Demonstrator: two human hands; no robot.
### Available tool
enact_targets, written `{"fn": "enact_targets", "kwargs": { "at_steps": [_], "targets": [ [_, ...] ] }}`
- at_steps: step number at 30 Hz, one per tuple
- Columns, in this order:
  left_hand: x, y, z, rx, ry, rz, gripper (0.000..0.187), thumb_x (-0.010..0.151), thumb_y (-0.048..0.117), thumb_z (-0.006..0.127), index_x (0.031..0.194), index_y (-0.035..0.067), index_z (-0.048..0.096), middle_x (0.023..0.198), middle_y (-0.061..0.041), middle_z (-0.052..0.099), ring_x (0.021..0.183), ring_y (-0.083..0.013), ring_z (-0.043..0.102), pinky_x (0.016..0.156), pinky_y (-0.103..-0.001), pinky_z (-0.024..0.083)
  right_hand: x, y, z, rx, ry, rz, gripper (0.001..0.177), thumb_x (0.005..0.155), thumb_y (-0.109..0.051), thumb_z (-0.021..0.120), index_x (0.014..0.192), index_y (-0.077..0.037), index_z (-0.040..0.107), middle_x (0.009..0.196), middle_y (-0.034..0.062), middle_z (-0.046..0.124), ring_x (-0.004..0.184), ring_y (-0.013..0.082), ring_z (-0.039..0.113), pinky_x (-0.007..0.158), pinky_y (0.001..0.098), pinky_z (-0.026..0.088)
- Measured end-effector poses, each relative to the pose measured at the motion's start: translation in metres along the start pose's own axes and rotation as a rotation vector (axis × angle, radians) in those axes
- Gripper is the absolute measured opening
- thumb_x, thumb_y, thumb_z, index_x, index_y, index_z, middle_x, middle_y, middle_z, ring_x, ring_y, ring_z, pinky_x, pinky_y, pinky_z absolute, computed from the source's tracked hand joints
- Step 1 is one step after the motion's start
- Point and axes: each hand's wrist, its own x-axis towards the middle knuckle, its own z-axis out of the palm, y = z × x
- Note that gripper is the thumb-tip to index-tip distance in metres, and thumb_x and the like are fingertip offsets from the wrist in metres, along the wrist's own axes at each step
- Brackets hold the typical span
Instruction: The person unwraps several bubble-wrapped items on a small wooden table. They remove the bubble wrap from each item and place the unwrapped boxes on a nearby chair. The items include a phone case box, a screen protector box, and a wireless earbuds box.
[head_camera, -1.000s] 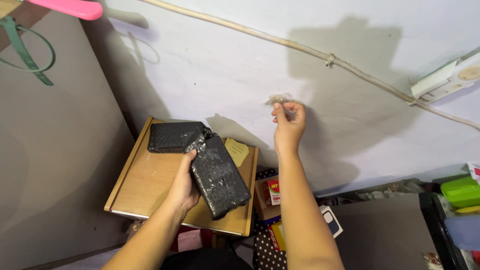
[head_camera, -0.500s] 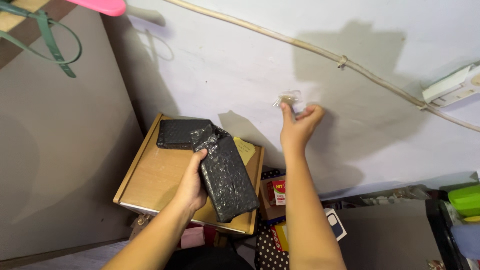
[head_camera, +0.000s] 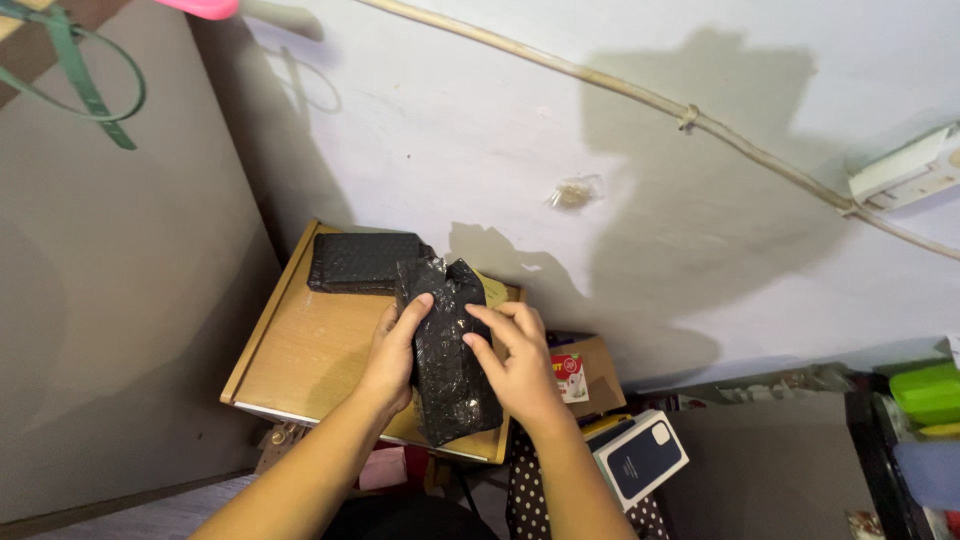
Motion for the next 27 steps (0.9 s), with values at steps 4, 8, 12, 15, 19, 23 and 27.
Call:
{"fn": "enact_targets", "kwargs": {
  "at_steps": [4,8,12,15,19,23,27],
  "targets": [
    [0.003,-0.009,0.001,0.019,-0.02,0.108,0.038,0.09,0.024,0.07,0.121,0.004,0.06,0.105,-0.01,0.071,0.09,-0.018,0.071,0.078,-0.032,0.059,-0.005,-0.007,0.001,-0.119,0.027,-0.042,0.033,0.089,-0.015,0.077,0.121,-0.011,0.075,0.105,0.0093,0.06,0.101,0.0273,0.057,0.089,0.0373,0.05],
    [0.005,-0.013,0.001,0.135,-0.009,0.196,0.038,0.089,0.019,0.073,0.119,0.001,0.059,0.104,-0.01,0.07,0.09,-0.0162,0.068,0.078,-0.031,0.058,-0.009,-0.008,0.002,-0.124,0.048,-0.026,0.028,0.088,-0.015,0.077,0.115,-0.01,0.075,0.104,0.0085,0.062,0.102,0.0276,0.059,0.088,0.0381,0.051],
    [0.002,-0.013,0.001,0.25,-0.031,0.295,0.04,0.086,0.016,0.075,0.12,0.002,0.059,0.105,-0.008,0.071,0.09,-0.0137,0.068,0.079,-0.029,0.058,-0.01,-0.006,0.005,-0.115,0.074,-0.033,0.02,0.086,-0.016,0.079,0.104,-0.008,0.075,0.102,0.0082,0.063,0.1,0.0281,0.06,0.087,0.0389,0.051],
    [0.0,-0.011,0.002,0.322,-0.042,0.354,0.04,0.086,0.016,0.076,0.12,0.001,0.06,0.105,-0.009,0.072,0.091,-0.0131,0.068,0.079,-0.028,0.057,-0.011,-0.003,0.006,-0.092,0.07,-0.027,0.017,0.086,-0.015,0.079,0.099,-0.006,0.072,0.101,0.0077,0.063,0.099,0.0279,0.06,0.087,0.0392,0.05],
    [-0.001,-0.007,0.006,0.319,-0.032,0.317,0.04,0.086,0.018,0.076,0.118,-0.001,0.061,0.103,-0.009,0.072,0.088,-0.0131,0.068,0.076,-0.028,0.058,-0.01,-0.004,0.006,-0.032,0.081,-0.021,0.013,0.087,-0.013,0.077,0.096,-0.006,0.07,0.1,0.0066,0.064,0.099,0.0274,0.06,0.086,0.0382,0.05],
    [0.0,-0.006,0.007,0.377,0.016,0.31,0.04,0.084,0.02,0.077,0.115,0.0,0.063,0.099,-0.008,0.073,0.085,-0.012,0.068,0.073,-0.027,0.057,-0.01,-0.008,0.006,-0.041,0.091,-0.023,0.012,0.087,-0.012,0.077,0.094,-0.007,0.07,0.098,0.0068,0.063,0.098,0.0276,0.06,0.085,0.0384,0.05],
    [0.006,-0.007,0.005,0.419,0.068,0.297,0.038,0.084,0.022,0.079,0.111,-0.002,0.066,0.094,-0.008,0.073,0.08,-0.0113,0.067,0.07,-0.026,0.056,-0.01,-0.01,0.009,-0.138,0.117,-0.06,0.012,0.087,-0.012,0.076,0.093,-0.006,0.068,0.097,0.0079,0.062,0.097,0.0299,0.06,0.085,0.0405,0.05]
  ]
}}
